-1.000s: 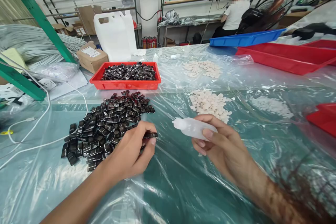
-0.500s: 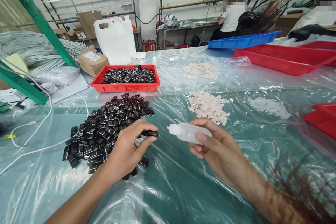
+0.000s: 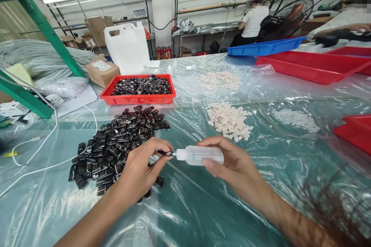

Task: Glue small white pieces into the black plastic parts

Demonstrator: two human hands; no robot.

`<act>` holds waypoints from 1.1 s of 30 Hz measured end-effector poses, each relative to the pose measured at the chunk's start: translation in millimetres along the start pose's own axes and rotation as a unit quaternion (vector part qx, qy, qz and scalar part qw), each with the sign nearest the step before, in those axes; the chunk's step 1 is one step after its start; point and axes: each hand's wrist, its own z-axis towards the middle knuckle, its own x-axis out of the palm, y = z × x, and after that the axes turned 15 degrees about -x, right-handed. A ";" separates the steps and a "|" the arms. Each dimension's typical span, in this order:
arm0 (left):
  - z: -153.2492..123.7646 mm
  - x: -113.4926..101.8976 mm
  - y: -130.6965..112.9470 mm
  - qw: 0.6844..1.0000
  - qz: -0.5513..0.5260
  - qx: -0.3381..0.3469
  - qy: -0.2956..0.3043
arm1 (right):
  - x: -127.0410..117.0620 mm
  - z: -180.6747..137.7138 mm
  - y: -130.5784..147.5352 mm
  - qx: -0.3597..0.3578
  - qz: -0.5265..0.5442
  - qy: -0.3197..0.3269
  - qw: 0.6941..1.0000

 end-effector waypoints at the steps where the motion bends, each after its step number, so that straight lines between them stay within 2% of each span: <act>1: 0.0 -0.5 -0.4 1.000 0.003 0.006 0.003 | 0.2 -0.3 0.0 -0.007 -0.012 0.002 1.000; 5: 0.4 -2.1 -3.7 0.999 0.018 0.033 0.003 | 1.0 -1.5 1.3 -0.062 -0.089 0.012 0.994; 7: 0.6 -2.3 -4.8 0.999 0.031 0.037 -0.010 | 1.7 -2.5 1.8 -0.129 -0.165 0.017 0.978; 9: 0.7 -2.0 -4.7 0.998 0.042 0.041 -0.017 | 2.5 -3.9 1.6 -0.230 -0.255 0.023 0.939; 12: 0.6 -1.3 -3.0 0.998 0.048 0.048 -0.010 | 3.6 -6.9 0.3 -0.363 -0.346 0.039 0.865; 14: 0.3 -1.0 -2.0 0.997 0.052 0.050 -0.004 | 3.8 -8.8 -0.3 -0.400 -0.375 0.052 0.834; 16: -0.1 -1.0 -1.9 0.997 0.055 0.051 0.001 | 3.6 -10.3 0.0 -0.415 -0.392 0.058 0.819; 22: -0.3 -2.3 -3.3 0.996 0.061 0.063 0.008 | 4.0 -10.2 2.6 -0.429 -0.404 0.053 0.806; 28: 0.1 -1.0 -2.6 0.995 0.068 0.070 0.014 | 3.9 -7.2 1.1 -0.414 -0.376 0.050 0.828; 33: -0.2 0.5 -3.5 0.996 0.057 0.066 0.007 | 1.2 -8.8 2.7 -0.417 -0.380 0.044 0.824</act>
